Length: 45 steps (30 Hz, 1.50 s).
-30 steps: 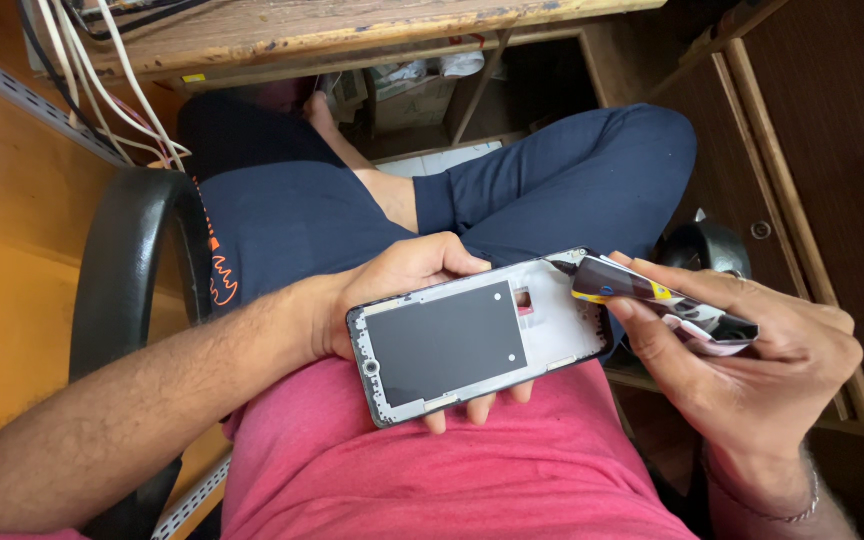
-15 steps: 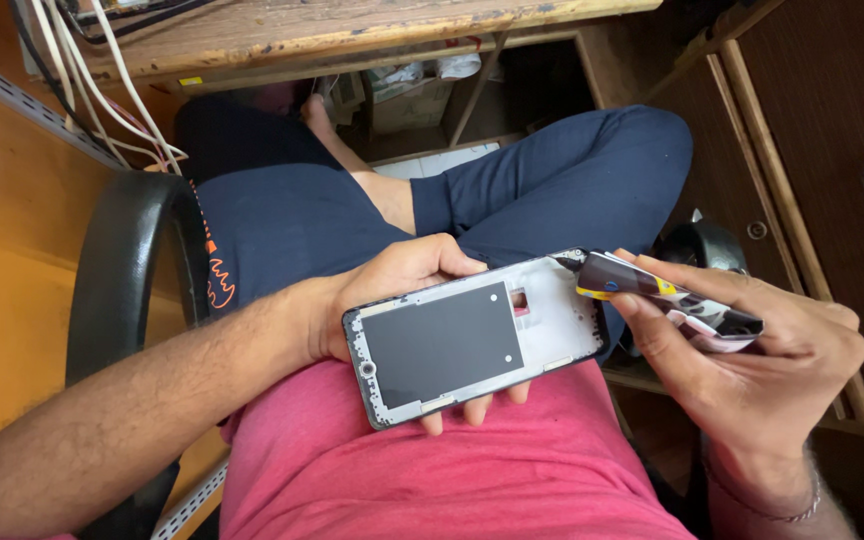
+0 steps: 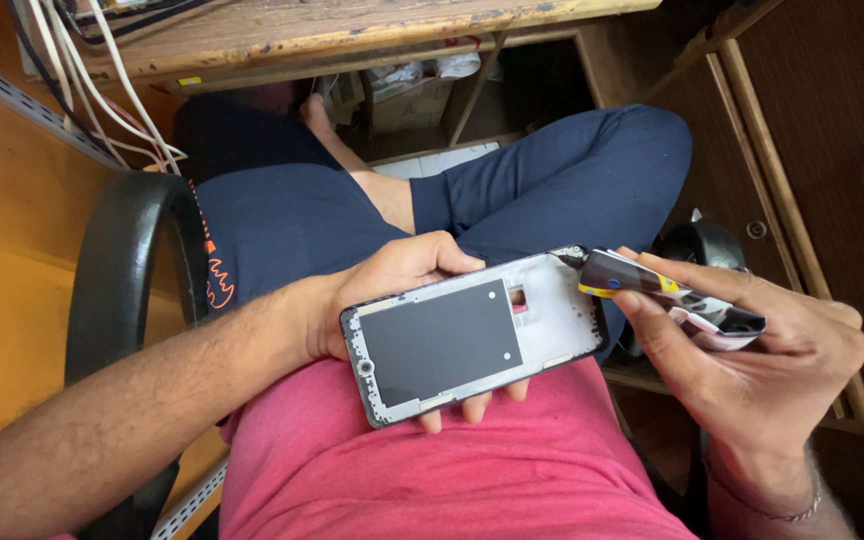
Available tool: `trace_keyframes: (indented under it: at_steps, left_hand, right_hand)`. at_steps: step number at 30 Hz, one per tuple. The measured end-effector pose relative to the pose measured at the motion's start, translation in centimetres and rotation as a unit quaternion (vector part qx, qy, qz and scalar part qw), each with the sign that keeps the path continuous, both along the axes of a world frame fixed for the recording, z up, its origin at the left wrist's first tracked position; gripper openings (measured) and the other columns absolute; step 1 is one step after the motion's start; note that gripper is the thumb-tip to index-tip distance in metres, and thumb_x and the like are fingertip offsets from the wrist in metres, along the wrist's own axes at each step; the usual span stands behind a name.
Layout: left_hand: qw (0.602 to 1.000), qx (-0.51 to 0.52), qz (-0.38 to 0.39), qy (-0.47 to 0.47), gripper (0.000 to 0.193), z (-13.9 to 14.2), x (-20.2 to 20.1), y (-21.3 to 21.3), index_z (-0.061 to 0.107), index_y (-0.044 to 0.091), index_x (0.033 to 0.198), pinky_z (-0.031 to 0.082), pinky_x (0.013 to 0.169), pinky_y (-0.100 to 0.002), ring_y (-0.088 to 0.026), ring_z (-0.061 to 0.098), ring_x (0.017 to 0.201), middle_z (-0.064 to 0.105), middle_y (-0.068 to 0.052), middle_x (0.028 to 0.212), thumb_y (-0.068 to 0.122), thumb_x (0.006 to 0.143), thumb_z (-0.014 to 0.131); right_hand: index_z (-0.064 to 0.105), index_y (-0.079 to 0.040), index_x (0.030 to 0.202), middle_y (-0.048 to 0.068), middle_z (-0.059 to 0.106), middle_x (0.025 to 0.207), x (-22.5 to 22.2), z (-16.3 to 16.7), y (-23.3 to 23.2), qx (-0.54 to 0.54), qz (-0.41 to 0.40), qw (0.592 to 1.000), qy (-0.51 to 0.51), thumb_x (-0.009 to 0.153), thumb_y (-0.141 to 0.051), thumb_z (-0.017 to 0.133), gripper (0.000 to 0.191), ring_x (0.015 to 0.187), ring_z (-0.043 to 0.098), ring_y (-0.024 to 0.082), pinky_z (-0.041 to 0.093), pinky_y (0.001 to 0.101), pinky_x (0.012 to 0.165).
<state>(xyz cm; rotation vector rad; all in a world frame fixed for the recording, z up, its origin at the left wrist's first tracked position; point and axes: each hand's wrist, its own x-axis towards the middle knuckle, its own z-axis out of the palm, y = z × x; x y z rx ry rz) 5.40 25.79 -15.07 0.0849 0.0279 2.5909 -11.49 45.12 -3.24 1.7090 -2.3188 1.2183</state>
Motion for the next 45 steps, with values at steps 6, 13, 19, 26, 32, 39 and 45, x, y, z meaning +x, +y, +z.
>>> trace_keyframes:
  at_steps: [6,13,19,26,32,39,45]
  left_hand:
    - [1.000,-0.003,0.012,0.005,0.072,0.15,0.09,0.10,0.040,-0.022,0.148,0.060,0.082,-0.065,-0.056,0.065,0.108,0.052,-0.047,0.132,0.038,0.111,0.022]
    - [1.000,0.000,-0.001,-0.002,0.071,0.15,-0.09,0.03,0.040,-0.020,0.148,0.061,0.081,-0.065,-0.055,0.066,0.107,0.053,-0.046,0.131,0.037,0.110,0.022]
    - [1.000,-0.008,0.006,0.003,0.071,0.11,0.05,0.01,0.040,-0.021,0.147,0.061,0.080,-0.064,-0.054,0.066,0.106,0.054,-0.045,0.131,0.037,0.111,0.021]
    - [1.000,-0.013,0.009,0.005,0.071,0.12,0.09,-0.02,0.040,-0.022,0.148,0.061,0.080,-0.063,-0.054,0.066,0.106,0.054,-0.045,0.131,0.037,0.112,0.021]
    - [1.000,-0.013,0.009,-0.006,0.070,0.27,0.01,0.06,0.040,-0.021,0.146,0.062,0.079,-0.063,-0.054,0.067,0.104,0.054,-0.045,0.130,0.036,0.111,0.022]
    - [1.000,-0.022,0.013,-0.015,0.068,0.27,0.00,0.06,0.040,-0.021,0.146,0.062,0.077,-0.063,-0.054,0.067,0.101,0.055,-0.045,0.128,0.034,0.110,0.023]
    - [0.999,0.014,-0.003,-0.030,0.070,0.15,-0.07,0.12,0.038,-0.018,0.148,0.061,0.078,-0.064,-0.055,0.066,0.103,0.052,-0.045,0.129,0.037,0.107,0.023]
  right_hand:
    - [0.077,-0.003,0.108,0.008,0.076,0.087,-0.13,0.12,-0.01,0.011,-0.019,1.000,0.012,0.081,-0.010,0.088,0.030,0.069,0.066,0.006,0.047,0.0165,0.060]
    - [0.076,-0.004,0.112,0.006,0.076,0.092,0.02,0.12,-0.07,0.000,-0.005,1.000,0.001,0.085,-0.009,0.088,0.029,0.071,0.067,0.003,0.048,0.0136,0.060]
    - [0.077,-0.003,0.108,0.007,0.075,0.085,0.15,0.27,-0.04,0.013,-0.036,0.999,-0.001,0.081,-0.007,0.088,0.030,0.068,0.065,0.005,0.047,0.0162,0.060]
    - [0.077,-0.003,0.110,0.006,0.076,0.089,-0.01,0.03,0.05,0.006,-0.028,1.000,-0.003,0.082,-0.007,0.088,0.030,0.072,0.067,0.005,0.048,0.0158,0.063]
    - [0.077,-0.003,0.110,0.006,0.075,0.089,-0.01,0.06,0.04,0.000,-0.024,1.000,-0.008,0.083,-0.007,0.088,0.029,0.073,0.066,0.004,0.049,0.0155,0.064]
    - [0.077,-0.003,0.109,0.005,0.075,0.088,0.01,0.23,0.00,0.005,-0.031,0.999,-0.010,0.082,-0.004,0.087,0.028,0.073,0.066,0.004,0.048,0.0152,0.066]
    - [0.077,-0.003,0.110,0.005,0.075,0.089,0.04,0.26,0.10,0.000,-0.027,0.999,-0.020,0.083,-0.003,0.086,0.028,0.074,0.066,0.003,0.049,0.0145,0.068]
